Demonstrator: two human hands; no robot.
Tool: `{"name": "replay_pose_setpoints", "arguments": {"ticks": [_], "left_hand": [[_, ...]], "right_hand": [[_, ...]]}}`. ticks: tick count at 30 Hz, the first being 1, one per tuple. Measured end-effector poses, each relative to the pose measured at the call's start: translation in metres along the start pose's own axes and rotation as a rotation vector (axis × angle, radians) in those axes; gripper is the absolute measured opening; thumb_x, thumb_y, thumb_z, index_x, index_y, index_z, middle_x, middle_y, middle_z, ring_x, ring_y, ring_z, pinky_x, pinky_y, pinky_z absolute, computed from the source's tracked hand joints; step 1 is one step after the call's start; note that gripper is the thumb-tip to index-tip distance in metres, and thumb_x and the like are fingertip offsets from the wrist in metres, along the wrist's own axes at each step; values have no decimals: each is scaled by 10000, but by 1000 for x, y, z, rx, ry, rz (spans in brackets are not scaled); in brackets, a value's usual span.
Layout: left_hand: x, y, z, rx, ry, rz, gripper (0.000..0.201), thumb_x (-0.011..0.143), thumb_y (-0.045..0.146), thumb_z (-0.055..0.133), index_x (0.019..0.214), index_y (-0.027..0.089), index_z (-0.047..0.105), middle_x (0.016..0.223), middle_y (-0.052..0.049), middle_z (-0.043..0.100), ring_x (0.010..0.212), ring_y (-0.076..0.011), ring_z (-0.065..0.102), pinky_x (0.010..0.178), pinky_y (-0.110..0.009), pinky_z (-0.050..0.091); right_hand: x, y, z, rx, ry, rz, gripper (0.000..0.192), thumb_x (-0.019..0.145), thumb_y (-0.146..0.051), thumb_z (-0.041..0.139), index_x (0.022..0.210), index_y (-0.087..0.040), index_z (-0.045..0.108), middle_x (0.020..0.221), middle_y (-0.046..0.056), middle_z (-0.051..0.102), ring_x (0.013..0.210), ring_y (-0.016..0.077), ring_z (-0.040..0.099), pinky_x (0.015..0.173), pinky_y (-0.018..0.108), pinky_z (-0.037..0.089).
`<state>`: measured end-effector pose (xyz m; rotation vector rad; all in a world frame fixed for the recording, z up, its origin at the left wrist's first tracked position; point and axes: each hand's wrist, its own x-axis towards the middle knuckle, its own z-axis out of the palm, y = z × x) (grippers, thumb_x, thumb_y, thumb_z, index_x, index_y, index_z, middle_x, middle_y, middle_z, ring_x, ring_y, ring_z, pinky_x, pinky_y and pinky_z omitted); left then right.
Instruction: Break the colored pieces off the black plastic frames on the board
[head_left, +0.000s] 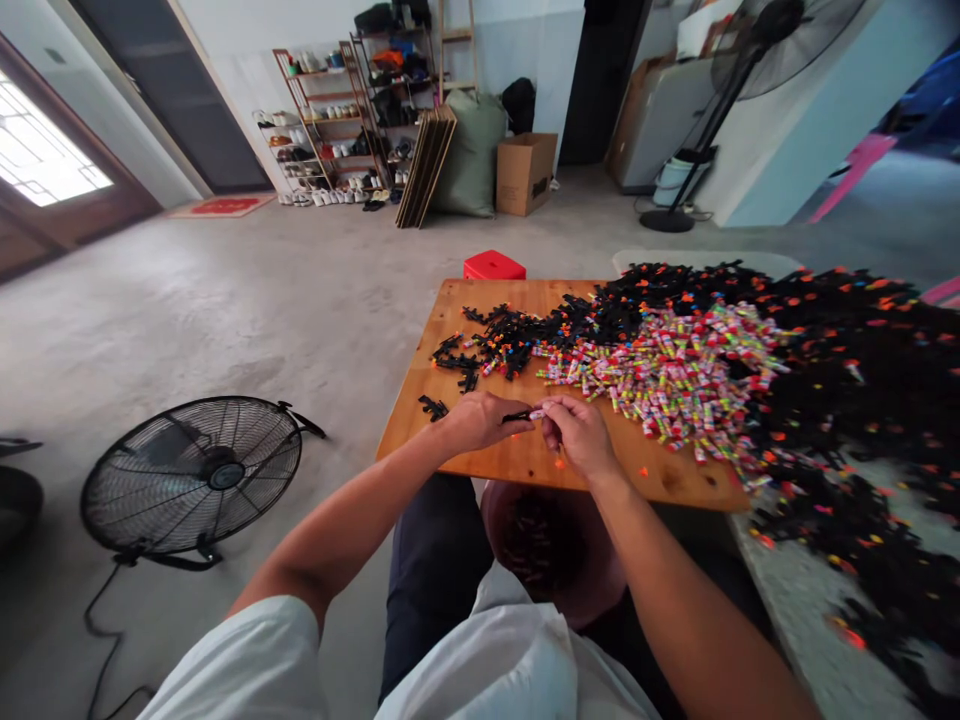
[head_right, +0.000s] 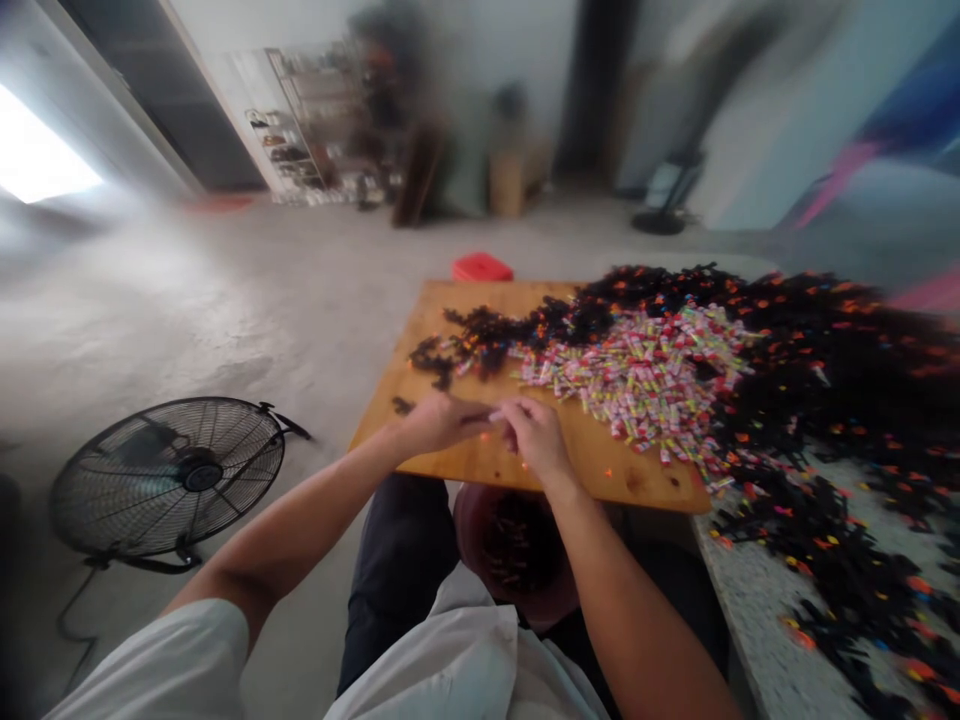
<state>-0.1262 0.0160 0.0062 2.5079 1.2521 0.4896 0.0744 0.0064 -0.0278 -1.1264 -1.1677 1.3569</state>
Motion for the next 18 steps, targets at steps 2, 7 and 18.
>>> {"name": "replay_pose_setpoints", "arguments": {"ticks": [2, 7, 18], "left_hand": [[-2, 2, 3, -10, -32, 6, 339, 992, 513, 609, 1165, 281, 785, 819, -42, 784, 664, -165, 691, 611, -222, 392], [-15, -28, -1, -175, -140, 57, 340, 999, 494, 575, 1177, 286, 777, 1022, -56, 799, 867, -214, 739, 750, -258, 493], [-64, -155, -1, -13, -172, -61, 272, 904, 263, 624, 1153, 220, 726, 1219, -98, 664, 1176, -239, 598, 1099, -371, 418]], "right_hand": [[-1, 2, 1, 29, 20, 54, 300, 823, -468, 671, 849, -171, 702, 526, -54, 539, 368, 95, 415, 335, 220, 291], [-22, 10, -20, -325, -137, 136, 275, 878, -430, 595, 768, -187, 664, 493, -64, 482, 420, 101, 442, 417, 214, 332], [2, 6, 1, -1074, -501, -35, 263, 980, -288, 511, 853, -198, 723, 825, 60, 755, 772, 185, 680, 678, 249, 429]]}}
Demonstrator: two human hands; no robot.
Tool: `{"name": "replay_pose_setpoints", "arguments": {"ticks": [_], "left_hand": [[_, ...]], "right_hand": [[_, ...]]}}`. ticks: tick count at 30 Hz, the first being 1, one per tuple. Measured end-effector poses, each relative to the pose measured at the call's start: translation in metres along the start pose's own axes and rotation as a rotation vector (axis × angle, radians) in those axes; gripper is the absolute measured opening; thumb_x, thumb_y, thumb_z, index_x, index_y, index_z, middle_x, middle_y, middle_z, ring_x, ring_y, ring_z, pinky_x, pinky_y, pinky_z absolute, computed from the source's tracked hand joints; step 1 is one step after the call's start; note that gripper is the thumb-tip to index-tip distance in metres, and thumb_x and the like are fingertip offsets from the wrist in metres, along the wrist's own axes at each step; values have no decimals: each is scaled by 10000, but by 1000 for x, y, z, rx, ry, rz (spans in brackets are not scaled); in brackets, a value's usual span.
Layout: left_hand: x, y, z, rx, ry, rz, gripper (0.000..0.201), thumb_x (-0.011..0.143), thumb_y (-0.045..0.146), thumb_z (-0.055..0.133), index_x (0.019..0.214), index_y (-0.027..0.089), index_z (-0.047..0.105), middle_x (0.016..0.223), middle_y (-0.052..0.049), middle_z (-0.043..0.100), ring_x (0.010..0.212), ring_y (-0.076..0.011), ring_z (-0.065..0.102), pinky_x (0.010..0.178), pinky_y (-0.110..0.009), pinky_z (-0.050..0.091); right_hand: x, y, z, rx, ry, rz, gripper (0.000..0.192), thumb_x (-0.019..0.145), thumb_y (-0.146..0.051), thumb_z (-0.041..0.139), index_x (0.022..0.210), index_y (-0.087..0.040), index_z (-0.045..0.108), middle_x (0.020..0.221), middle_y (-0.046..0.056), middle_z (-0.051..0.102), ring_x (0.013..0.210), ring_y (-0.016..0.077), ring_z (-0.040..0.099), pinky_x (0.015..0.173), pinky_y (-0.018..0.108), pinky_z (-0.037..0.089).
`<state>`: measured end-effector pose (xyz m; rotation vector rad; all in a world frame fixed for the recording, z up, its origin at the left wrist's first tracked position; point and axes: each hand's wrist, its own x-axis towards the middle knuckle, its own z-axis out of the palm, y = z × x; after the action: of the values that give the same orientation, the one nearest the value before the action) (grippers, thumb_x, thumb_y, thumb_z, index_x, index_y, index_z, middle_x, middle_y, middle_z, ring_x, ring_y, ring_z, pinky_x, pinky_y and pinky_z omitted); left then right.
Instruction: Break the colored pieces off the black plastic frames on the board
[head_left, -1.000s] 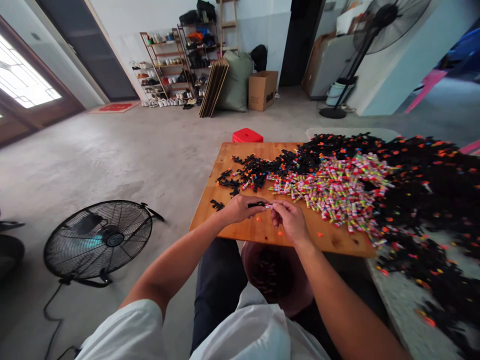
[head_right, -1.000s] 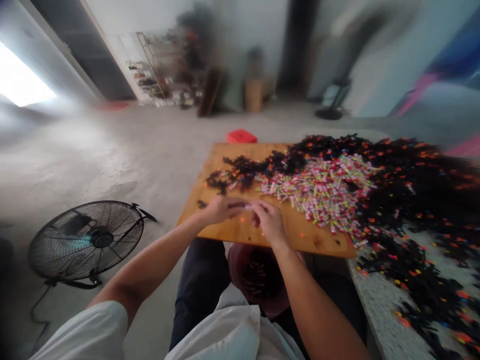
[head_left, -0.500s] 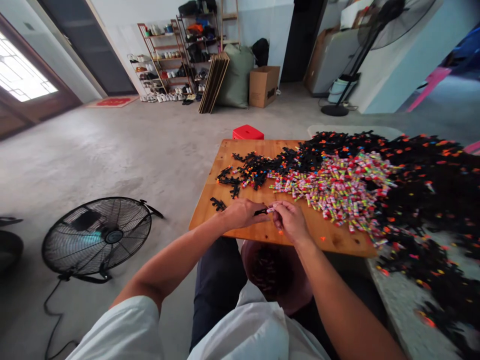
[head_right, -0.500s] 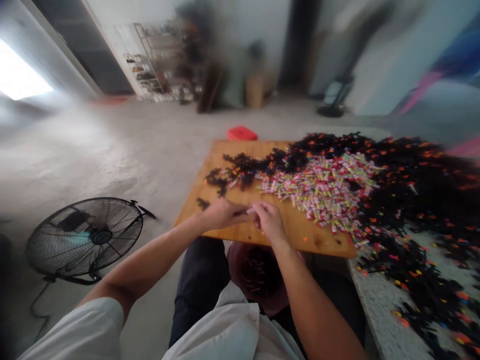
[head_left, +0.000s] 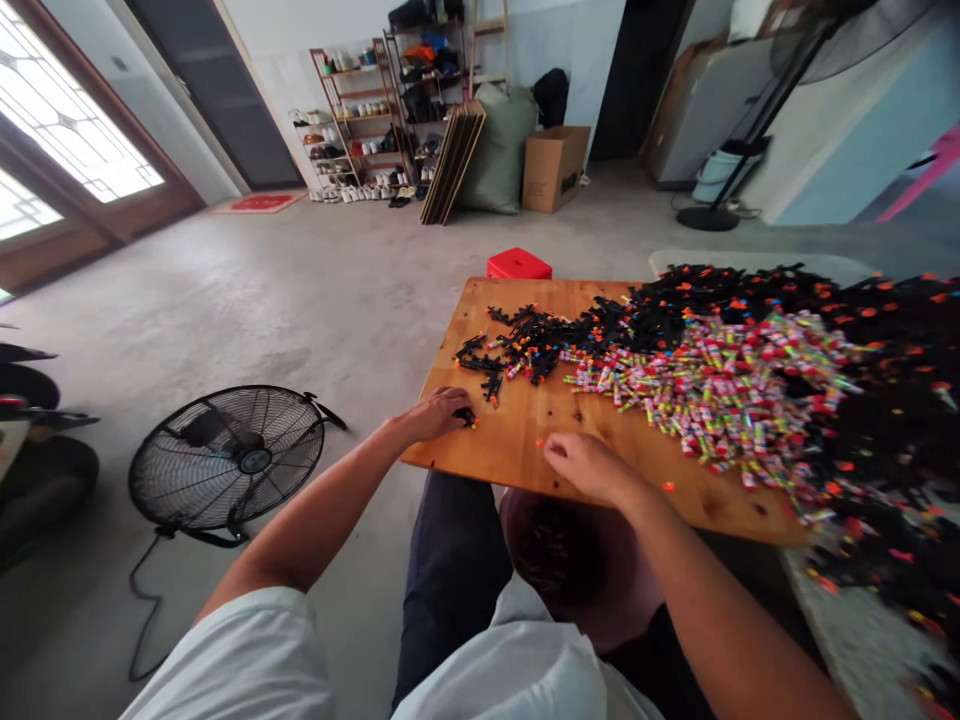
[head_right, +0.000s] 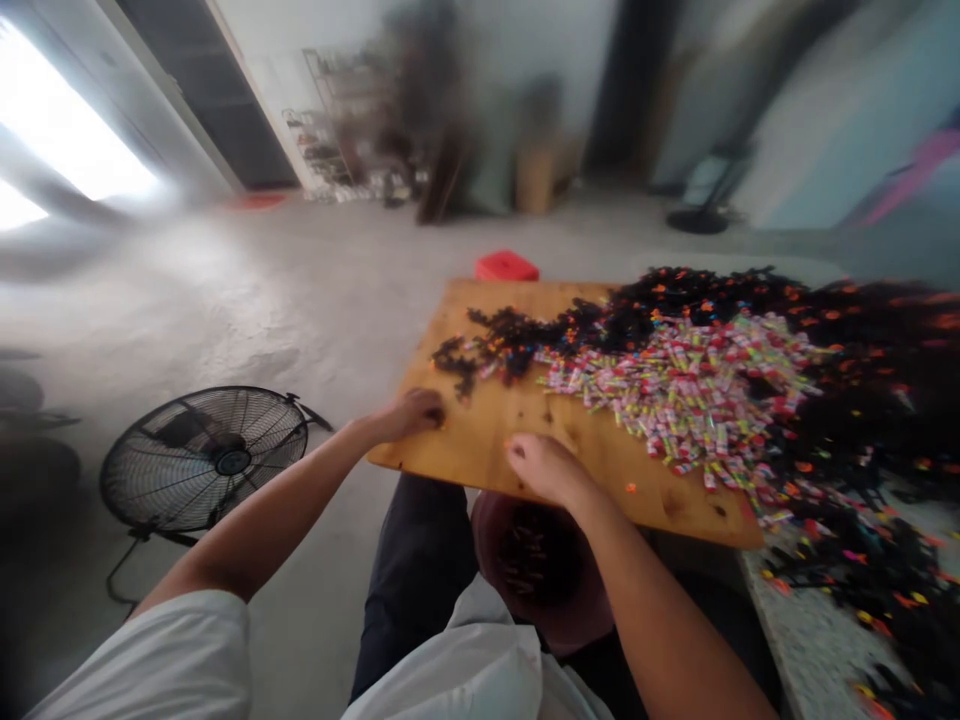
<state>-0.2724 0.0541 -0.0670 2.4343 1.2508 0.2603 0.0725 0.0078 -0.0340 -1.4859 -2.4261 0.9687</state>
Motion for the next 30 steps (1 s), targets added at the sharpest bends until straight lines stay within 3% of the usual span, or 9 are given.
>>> {"name": "replay_pose_setpoints", "arguments": {"ticks": [3, 7, 9, 13, 15, 19, 23, 27, 30], "left_hand": [[-2, 2, 6, 19, 50, -28, 159, 912, 279, 625, 1020, 195, 706, 1136, -99, 665, 1092, -231, 606, 1025, -359, 451], [-5, 8, 10, -40, 121, -256, 118, 856, 288, 667, 916, 193, 629, 877, -45, 647, 820, -189, 590, 787, -303, 477], [-6, 11, 13, -207, 188, -350, 148, 861, 315, 668, 915, 199, 593, 793, -6, 625, 709, -152, 558, 695, -270, 453], [-3, 20, 21, -784, 320, -418, 319, 849, 391, 714, 1056, 186, 585, 804, -1, 680, 648, -116, 596, 616, -225, 448], [1, 28, 23, -991, 327, -432, 402, 838, 435, 741, 1112, 169, 614, 805, -15, 702, 632, -110, 620, 594, -214, 453], [7, 49, 21, -1200, 354, -372, 399, 803, 444, 794, 1034, 148, 660, 802, -23, 714, 626, -102, 647, 604, -216, 487], [16, 72, 15, -1376, 380, -310, 412, 775, 431, 831, 992, 163, 606, 890, -47, 752, 661, -134, 707, 629, -246, 541], [31, 94, 11, -1554, 431, -313, 448, 747, 437, 854, 940, 178, 543, 941, -68, 769, 763, -174, 756, 696, -272, 582], [45, 111, 12, -1622, 534, -352, 447, 740, 443, 839, 920, 190, 518, 904, -48, 758, 708, -157, 738, 621, -240, 559]], "right_hand": [[64, -18, 1, -170, 162, 110, 274, 992, -229, 492, 1097, -228, 745, 1044, 83, 764, 977, 218, 694, 799, 257, 460], [126, -23, 4, -233, 217, 158, 465, 1010, -143, 364, 1393, -219, 617, 1276, 150, 672, 1045, 256, 688, 848, 317, 477], [142, -18, 4, -258, 203, 162, 461, 1018, -160, 353, 1379, -241, 627, 1252, 149, 661, 992, 266, 697, 843, 347, 483], [156, -8, 2, -289, 168, 137, 378, 1042, -262, 402, 1293, -268, 684, 1195, 135, 661, 962, 274, 691, 849, 370, 484], [156, -5, 2, -294, 174, 124, 363, 1042, -261, 419, 1272, -250, 700, 1180, 138, 661, 971, 272, 684, 858, 367, 480], [140, -1, 3, -246, 254, 108, 325, 1019, -275, 489, 1223, -223, 736, 1197, 136, 646, 955, 242, 675, 868, 344, 490], [102, -1, 8, 142, 395, 3, 269, 942, -304, 601, 1132, -189, 753, 1173, 110, 671, 855, 191, 664, 832, 313, 535], [53, -7, 20, 573, 288, -27, 339, 946, -452, 606, 1140, -200, 723, 941, 42, 725, 696, 165, 624, 644, 276, 533], [24, -17, 32, 724, 276, -24, 361, 926, -494, 636, 1095, -185, 714, 885, 36, 728, 640, 148, 599, 592, 261, 516]]}}
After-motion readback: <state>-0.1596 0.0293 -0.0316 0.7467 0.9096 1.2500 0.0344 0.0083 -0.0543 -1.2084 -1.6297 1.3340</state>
